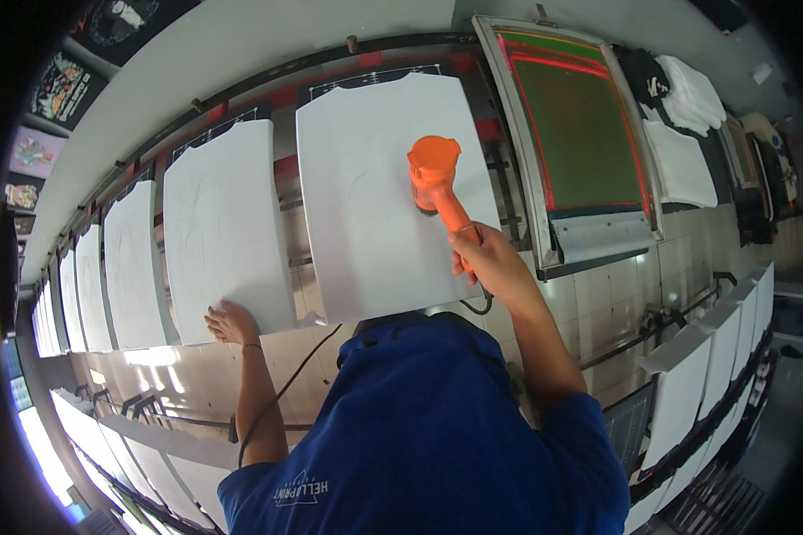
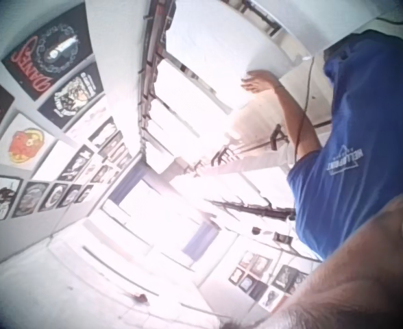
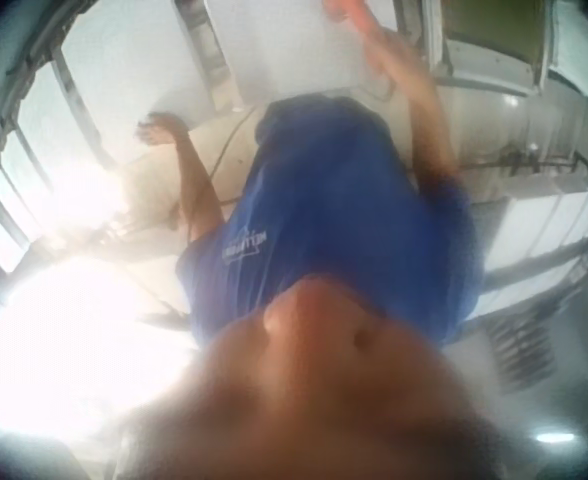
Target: The person uses an orange heat gun to apply heat to white t-shirts laid out on a workbench. The person moves the heat gun back and forth over the surface of each shirt while occasionally touching the fabric with the left hand.
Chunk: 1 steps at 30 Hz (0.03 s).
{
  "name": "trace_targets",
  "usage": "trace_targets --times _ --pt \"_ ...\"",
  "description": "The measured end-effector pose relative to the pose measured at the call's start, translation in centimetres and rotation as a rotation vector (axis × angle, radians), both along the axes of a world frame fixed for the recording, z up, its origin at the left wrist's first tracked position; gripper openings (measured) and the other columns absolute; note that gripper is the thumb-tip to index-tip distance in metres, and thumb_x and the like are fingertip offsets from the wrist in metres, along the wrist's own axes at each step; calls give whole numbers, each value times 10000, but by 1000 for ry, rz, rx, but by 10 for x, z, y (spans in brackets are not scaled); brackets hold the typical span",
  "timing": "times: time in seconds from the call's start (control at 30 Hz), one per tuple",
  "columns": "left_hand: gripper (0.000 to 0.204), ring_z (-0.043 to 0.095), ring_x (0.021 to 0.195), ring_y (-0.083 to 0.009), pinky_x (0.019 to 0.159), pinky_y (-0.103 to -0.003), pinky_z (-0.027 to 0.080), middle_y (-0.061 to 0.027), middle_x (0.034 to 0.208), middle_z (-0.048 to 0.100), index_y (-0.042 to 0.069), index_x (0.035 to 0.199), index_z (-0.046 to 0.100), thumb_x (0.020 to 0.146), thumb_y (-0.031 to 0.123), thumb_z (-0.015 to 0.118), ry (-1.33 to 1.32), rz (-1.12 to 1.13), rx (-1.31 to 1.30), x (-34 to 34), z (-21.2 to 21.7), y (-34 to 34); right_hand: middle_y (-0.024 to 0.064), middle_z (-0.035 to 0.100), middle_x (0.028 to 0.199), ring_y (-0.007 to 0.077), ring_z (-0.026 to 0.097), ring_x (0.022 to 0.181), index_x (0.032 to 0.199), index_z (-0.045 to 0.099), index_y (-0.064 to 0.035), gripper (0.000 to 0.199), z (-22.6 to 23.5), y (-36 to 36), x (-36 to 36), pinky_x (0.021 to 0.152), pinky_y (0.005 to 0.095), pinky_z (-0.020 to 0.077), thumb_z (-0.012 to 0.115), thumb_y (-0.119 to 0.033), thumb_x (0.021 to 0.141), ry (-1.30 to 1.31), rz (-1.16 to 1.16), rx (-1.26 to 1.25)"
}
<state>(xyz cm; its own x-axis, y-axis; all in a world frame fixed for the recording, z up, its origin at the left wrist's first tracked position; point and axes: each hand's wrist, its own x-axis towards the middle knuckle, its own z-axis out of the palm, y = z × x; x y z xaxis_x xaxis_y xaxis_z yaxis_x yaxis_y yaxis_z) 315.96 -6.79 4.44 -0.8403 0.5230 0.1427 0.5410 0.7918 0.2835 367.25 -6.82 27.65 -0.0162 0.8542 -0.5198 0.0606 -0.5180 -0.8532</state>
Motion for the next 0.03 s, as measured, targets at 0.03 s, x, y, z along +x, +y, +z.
trace_targets --times 0.03 --pt "625 143 1430 -375 1115 -585 142 -140 1568 173 114 1460 296 981 513 350 13 -90 42 -3 -11 -1 29 580 751 114 591 657 1002 544 -8 365 4 -4 3 506 248 423 604 -357 911 3 6 -22"
